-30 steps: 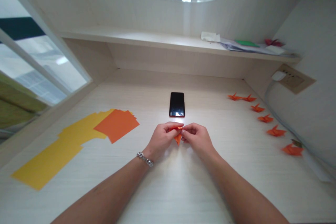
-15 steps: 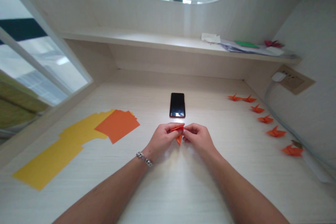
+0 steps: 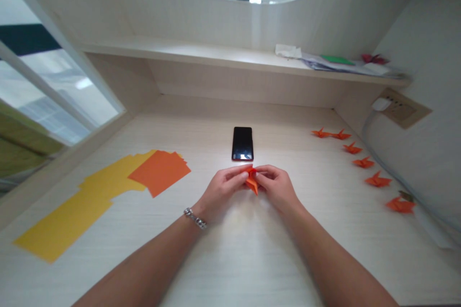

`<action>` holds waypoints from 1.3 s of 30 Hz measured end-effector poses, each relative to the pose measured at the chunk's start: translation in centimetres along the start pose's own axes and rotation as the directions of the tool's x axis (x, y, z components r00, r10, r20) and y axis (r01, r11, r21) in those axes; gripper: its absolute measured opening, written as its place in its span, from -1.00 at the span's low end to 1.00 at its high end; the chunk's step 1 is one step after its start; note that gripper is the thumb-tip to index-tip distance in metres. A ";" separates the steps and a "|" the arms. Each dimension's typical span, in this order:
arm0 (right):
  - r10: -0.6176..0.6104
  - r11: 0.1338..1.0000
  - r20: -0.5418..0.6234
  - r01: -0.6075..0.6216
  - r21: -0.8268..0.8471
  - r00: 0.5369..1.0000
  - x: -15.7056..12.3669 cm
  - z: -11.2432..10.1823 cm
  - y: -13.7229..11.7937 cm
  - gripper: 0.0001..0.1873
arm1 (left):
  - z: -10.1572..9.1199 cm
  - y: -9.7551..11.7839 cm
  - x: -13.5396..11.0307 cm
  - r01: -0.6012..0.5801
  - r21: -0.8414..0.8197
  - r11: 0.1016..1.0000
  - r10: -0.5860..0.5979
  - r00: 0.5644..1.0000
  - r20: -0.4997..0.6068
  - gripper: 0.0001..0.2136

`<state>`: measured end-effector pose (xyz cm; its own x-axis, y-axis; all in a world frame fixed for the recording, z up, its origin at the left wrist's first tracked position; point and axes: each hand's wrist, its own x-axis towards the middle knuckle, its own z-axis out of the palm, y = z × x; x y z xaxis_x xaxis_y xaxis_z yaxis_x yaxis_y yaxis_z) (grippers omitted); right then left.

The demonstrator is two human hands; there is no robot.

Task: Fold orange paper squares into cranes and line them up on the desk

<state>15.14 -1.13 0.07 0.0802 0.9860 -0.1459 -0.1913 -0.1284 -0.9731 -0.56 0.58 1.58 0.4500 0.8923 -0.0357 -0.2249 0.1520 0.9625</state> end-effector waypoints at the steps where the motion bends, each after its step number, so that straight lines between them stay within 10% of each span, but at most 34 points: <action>1: 0.009 1.000 -0.014 -0.009 0.008 1.000 0.0 0.0 0.0 -0.75 | 0.0 0.0 0.1 0.009 -0.087 0.996 -0.010 1.000 -0.006 -0.64; 15: -0.052 0.999 0.061 0.052 0.001 0.997 -0.4 0.4 -0.5 -0.77 | 0.2 -1.4 0.4 -0.020 0.100 0.995 0.028 0.996 -0.080 -0.69; 27: -0.084 0.993 -0.033 0.081 -0.088 0.996 -0.2 0.2 0.5 -0.77 | 0.0 -1.7 0.2 0.007 0.030 1.000 -0.006 0.999 -0.032 -0.75; 39: -0.082 0.967 0.111 0.105 -0.230 0.990 -0.1 -0.8 0.0 -0.73 | -0.2 -1.3 0.3 0.109 -0.055 0.992 -0.111 0.993 -0.027 -0.72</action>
<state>15.93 -1.30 -0.07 -0.0137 0.9989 -0.0453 0.0484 -0.0446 -0.9978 -0.34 0.79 0.27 0.4487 0.8811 -0.1496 -0.2215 0.2717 0.9365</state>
